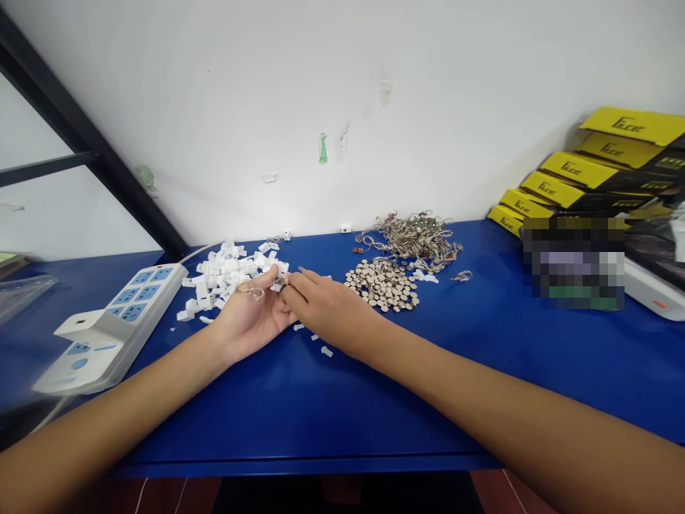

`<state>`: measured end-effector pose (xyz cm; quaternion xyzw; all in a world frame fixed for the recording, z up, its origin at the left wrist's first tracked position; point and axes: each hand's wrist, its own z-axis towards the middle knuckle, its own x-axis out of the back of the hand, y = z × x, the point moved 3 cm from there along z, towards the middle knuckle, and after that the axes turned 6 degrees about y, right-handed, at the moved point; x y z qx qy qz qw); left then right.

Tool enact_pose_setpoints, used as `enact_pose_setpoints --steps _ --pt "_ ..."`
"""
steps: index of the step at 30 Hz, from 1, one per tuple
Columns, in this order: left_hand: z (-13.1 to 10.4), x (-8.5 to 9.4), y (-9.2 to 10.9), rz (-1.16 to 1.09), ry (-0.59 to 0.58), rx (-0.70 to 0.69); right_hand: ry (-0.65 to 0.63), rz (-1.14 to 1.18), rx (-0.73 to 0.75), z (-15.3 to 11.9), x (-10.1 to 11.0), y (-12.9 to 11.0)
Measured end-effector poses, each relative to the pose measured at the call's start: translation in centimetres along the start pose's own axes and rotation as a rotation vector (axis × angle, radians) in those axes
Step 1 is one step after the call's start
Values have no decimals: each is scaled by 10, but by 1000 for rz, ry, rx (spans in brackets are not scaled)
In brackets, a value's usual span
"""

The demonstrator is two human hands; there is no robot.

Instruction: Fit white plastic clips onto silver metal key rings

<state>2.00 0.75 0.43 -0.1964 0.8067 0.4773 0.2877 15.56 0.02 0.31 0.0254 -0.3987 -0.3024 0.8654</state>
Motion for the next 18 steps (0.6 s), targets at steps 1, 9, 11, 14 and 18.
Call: enact_pose_setpoints --steps 1,9,11,14,18 --pt "0 0 0 -4 5 2 -10 -5 6 0 -1 -1" --pt "7 9 -2 -3 -46 -11 -66 -208 96 3 -5 -5" --pt "8 9 -2 1 -70 -1 -37 -248 99 4 -4 -5" --pt "7 8 -2 1 -93 15 -14 -300 94 4 -3 -6" --pt "6 6 -2 -16 -106 27 -25 -321 57 6 -1 -7"
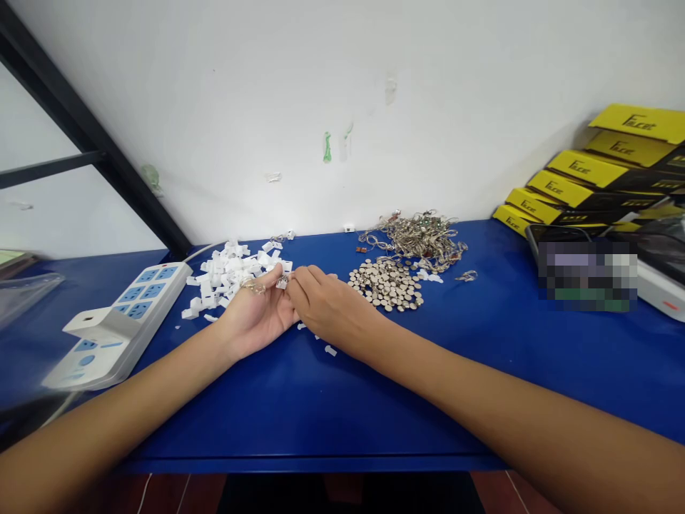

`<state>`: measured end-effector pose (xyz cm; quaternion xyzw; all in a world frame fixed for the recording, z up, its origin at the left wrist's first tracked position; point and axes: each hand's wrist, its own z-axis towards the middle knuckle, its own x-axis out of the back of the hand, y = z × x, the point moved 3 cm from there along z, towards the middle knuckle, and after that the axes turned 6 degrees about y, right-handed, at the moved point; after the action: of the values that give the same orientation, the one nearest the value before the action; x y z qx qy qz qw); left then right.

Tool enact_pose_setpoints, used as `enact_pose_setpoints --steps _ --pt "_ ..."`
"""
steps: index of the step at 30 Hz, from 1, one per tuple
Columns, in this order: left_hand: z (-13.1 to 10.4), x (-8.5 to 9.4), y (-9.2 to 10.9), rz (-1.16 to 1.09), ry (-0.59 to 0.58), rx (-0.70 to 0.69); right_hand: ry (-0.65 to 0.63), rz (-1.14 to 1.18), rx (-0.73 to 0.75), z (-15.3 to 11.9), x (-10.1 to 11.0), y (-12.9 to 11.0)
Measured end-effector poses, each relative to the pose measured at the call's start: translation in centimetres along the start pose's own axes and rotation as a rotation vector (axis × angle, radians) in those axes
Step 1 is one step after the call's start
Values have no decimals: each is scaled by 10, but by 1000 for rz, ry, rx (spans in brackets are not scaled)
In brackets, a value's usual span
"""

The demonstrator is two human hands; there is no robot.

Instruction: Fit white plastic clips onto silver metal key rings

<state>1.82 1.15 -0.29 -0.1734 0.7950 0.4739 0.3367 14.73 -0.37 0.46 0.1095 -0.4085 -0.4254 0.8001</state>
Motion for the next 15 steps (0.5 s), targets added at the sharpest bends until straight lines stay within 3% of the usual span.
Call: enact_pose_setpoints --steps 6,10,12,15 --pt "0 -3 5 36 7 -39 -11 62 3 0 8 14" --pt "-2 -3 9 108 2 -109 -145 377 -289 -13 6 60" --pt "-3 -2 9 173 -24 -141 -272 437 -464 -23 4 88" --pt "-5 -3 10 288 -67 -167 -575 462 -656 -40 -1 122"
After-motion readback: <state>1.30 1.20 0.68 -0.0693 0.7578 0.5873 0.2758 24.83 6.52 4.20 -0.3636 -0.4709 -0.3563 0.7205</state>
